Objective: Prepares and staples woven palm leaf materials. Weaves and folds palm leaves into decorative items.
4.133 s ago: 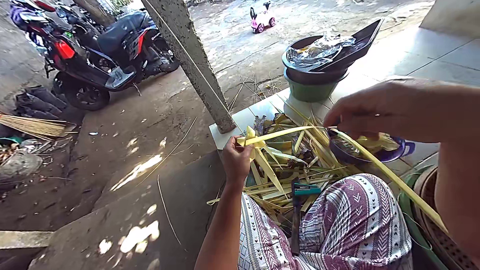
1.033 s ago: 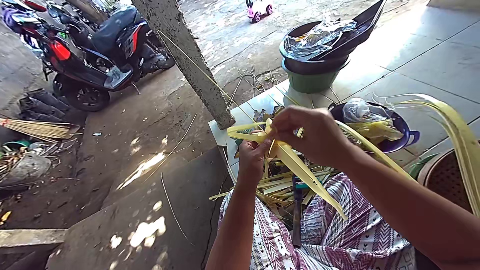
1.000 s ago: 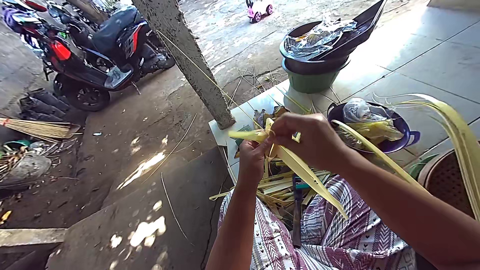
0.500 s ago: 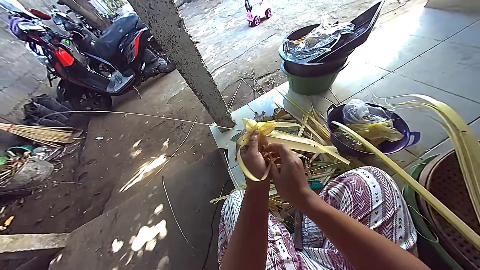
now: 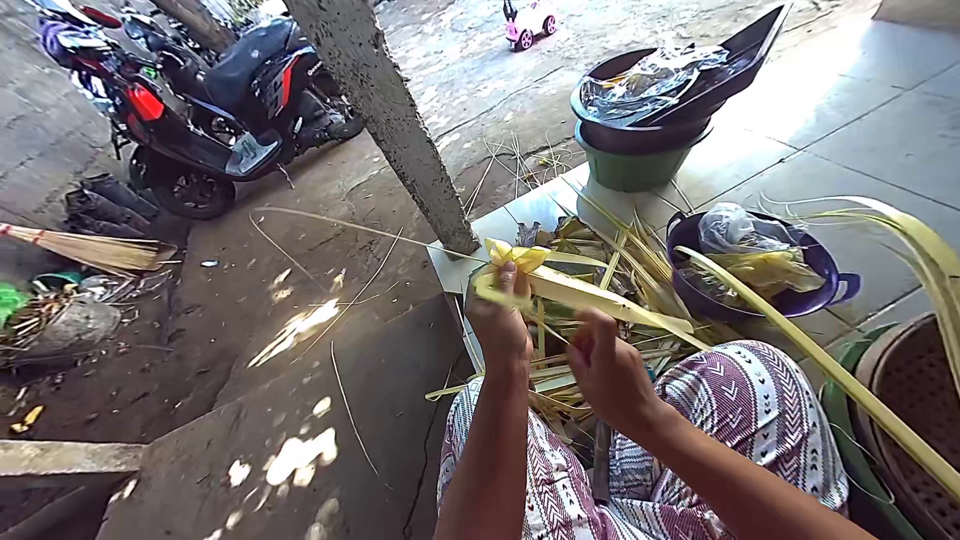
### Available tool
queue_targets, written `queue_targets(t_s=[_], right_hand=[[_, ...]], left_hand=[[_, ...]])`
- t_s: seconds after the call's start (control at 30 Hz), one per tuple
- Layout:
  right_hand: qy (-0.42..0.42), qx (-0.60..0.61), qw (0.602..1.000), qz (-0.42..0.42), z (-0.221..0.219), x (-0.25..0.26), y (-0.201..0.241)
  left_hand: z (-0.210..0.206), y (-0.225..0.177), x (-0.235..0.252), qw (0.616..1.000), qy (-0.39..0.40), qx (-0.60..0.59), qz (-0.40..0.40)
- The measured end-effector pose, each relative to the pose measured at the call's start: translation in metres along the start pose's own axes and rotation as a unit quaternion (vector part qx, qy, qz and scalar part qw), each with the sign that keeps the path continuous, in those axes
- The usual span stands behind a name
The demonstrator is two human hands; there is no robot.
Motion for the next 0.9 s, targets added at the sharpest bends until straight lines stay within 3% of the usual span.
queue_targets(t_s=[0.17, 0.33, 0.43, 0.5, 0.63, 0.77, 0.9], right_hand=[[0.163, 0.006, 0.978, -0.130, 0.027, -0.055, -0.029], [0.262, -0.024, 0.957, -0.126, 0.059, -0.074, -0.028], [0.130, -0.048, 0.990, 0.001, 0.085, -0.046, -0.013], [0.061, -0.029, 0.997, 0.028, 0.094, -0.013, -0.009], [0.140, 0.163, 0.973, -0.087, 0.087, 0.030, -0.023], [0.201, 0.350, 0.909, -0.099, 0.079, 0.025, -0.017], [0.191, 0.335, 0.918, -0.096, 0.076, 0.012, -0.010]], left_hand=[[0.024, -0.009, 0.012, 0.998, 0.015, 0.055, -0.028], [0.032, 0.000, 0.000, 0.994, 0.078, 0.079, -0.004], [0.032, 0.002, -0.013, 0.989, 0.133, 0.069, 0.010], [0.028, 0.000, -0.024, 0.982, 0.180, 0.061, 0.021], [0.022, -0.011, -0.038, 0.960, 0.264, 0.087, 0.029], [0.026, -0.018, -0.040, 0.949, 0.296, 0.105, 0.034], [0.031, -0.017, -0.039, 0.947, 0.310, 0.058, 0.066]])
Point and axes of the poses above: each hand's wrist, its own x-axis towards the middle knuckle, its own z-axis out of the back of the hand, y = z × x, the point moved 1 cm from there along x, towards the middle knuckle, and after that the axes turned 4 degrees about x, right-handed, at the moved point
